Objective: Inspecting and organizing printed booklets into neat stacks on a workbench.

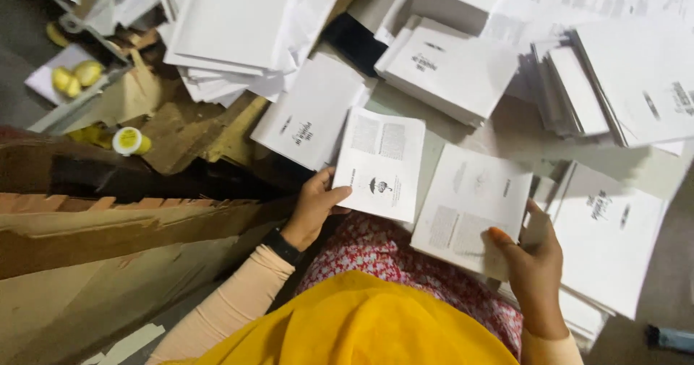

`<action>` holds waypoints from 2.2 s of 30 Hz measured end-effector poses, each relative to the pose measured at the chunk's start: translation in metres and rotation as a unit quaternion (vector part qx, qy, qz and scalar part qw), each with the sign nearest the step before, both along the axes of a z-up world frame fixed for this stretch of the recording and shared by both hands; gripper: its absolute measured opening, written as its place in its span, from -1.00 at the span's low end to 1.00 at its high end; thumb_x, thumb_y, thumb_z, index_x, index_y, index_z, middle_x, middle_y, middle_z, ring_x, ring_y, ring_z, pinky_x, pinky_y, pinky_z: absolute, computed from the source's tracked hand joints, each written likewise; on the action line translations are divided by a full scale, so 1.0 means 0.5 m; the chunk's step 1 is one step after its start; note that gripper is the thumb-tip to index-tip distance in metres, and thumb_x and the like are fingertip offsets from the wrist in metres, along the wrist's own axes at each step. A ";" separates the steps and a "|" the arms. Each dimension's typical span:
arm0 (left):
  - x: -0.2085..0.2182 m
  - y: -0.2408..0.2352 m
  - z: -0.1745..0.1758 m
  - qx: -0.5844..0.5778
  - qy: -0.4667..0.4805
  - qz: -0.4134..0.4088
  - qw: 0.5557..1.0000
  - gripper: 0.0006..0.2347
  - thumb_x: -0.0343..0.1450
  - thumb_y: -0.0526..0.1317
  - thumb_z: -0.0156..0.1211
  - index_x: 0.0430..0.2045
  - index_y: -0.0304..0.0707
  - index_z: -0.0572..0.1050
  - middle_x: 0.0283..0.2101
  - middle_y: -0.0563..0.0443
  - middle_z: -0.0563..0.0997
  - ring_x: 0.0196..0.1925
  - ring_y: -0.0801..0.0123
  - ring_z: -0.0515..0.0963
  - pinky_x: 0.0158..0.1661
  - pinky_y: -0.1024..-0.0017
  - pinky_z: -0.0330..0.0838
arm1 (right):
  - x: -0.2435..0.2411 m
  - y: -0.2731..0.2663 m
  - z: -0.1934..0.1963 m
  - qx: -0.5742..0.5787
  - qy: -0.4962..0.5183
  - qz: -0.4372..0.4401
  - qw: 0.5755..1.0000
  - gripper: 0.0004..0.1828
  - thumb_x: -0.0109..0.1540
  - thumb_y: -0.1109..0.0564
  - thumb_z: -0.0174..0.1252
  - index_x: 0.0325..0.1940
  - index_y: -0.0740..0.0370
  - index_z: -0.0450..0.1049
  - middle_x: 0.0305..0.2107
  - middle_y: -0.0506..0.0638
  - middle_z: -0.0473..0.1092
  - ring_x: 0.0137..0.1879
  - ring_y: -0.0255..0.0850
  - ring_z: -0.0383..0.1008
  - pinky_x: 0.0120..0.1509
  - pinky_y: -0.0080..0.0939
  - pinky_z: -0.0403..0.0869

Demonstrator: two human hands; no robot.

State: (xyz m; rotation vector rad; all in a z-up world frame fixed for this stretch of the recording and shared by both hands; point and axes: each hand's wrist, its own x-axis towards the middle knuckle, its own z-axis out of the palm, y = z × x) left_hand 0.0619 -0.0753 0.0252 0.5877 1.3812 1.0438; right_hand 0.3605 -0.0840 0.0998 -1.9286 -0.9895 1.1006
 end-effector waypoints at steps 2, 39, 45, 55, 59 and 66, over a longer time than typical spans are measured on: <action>0.007 -0.004 0.032 0.011 0.006 -0.014 1.000 -0.69 0.28 -0.36 0.11 -0.08 -0.26 0.46 -0.10 -0.06 0.62 -0.14 0.36 0.58 -0.24 0.49 0.51 | 0.006 -0.004 -0.006 0.000 0.003 0.006 1.000 -0.27 0.07 0.30 0.19 0.34 0.13 0.23 -0.04 0.09 0.41 -0.03 -0.12 0.40 -0.01 -0.12 0.42; 0.097 -0.016 0.214 0.195 0.228 -0.251 0.920 -0.50 0.33 -0.35 -0.15 0.23 -0.46 0.07 0.14 -0.65 0.28 0.15 -0.27 0.34 0.05 -0.01 0.28 | -0.008 0.008 -0.020 0.077 0.037 0.061 0.994 -0.69 0.20 0.25 0.19 0.02 0.08 0.56 -0.42 0.26 0.51 -0.29 -0.08 0.51 -0.10 -0.03 0.49; 0.108 -0.013 0.233 0.194 0.238 -0.250 0.918 -0.52 0.35 -0.34 -0.12 0.22 -0.39 0.10 0.10 -0.67 0.30 0.16 -0.45 0.31 0.02 -0.08 0.27 | 0.010 0.004 -0.028 0.068 0.017 0.061 0.996 -0.70 0.20 0.26 0.18 0.01 0.08 0.58 -0.47 0.21 0.51 -0.34 -0.15 0.44 -0.04 -0.08 0.45; 0.134 0.007 0.219 0.199 0.161 -0.224 0.940 -0.59 0.48 -0.11 -0.07 0.17 -0.37 0.24 0.11 -0.45 0.43 0.21 -0.16 0.38 0.10 0.04 0.28 | -0.061 0.019 0.064 0.085 0.049 0.106 0.990 -0.74 0.20 0.08 0.21 -0.06 0.16 0.60 -0.64 0.19 0.42 -0.47 -0.13 0.29 -0.25 -0.14 0.42; 0.157 0.011 0.177 0.174 0.093 -0.206 0.958 -0.56 0.40 -0.08 0.18 0.10 -0.36 0.33 0.08 -0.32 0.48 0.17 0.07 0.38 0.14 0.08 0.22 | -0.085 0.039 0.070 0.074 0.089 0.143 0.983 -0.69 0.13 0.04 0.24 -0.09 0.19 0.62 -0.43 0.25 0.51 -0.22 0.05 0.50 -0.06 0.04 0.46; 0.170 0.018 0.179 0.136 0.073 -0.222 0.963 -0.51 0.30 -0.04 0.34 0.06 -0.25 0.40 0.04 -0.17 0.53 0.06 0.27 0.36 0.12 0.20 0.22 | -0.084 0.040 0.037 0.088 0.123 0.142 0.978 -0.68 0.13 -0.01 0.27 -0.16 0.25 0.60 -0.46 0.22 0.51 -0.22 -0.06 0.43 -0.07 -0.02 0.43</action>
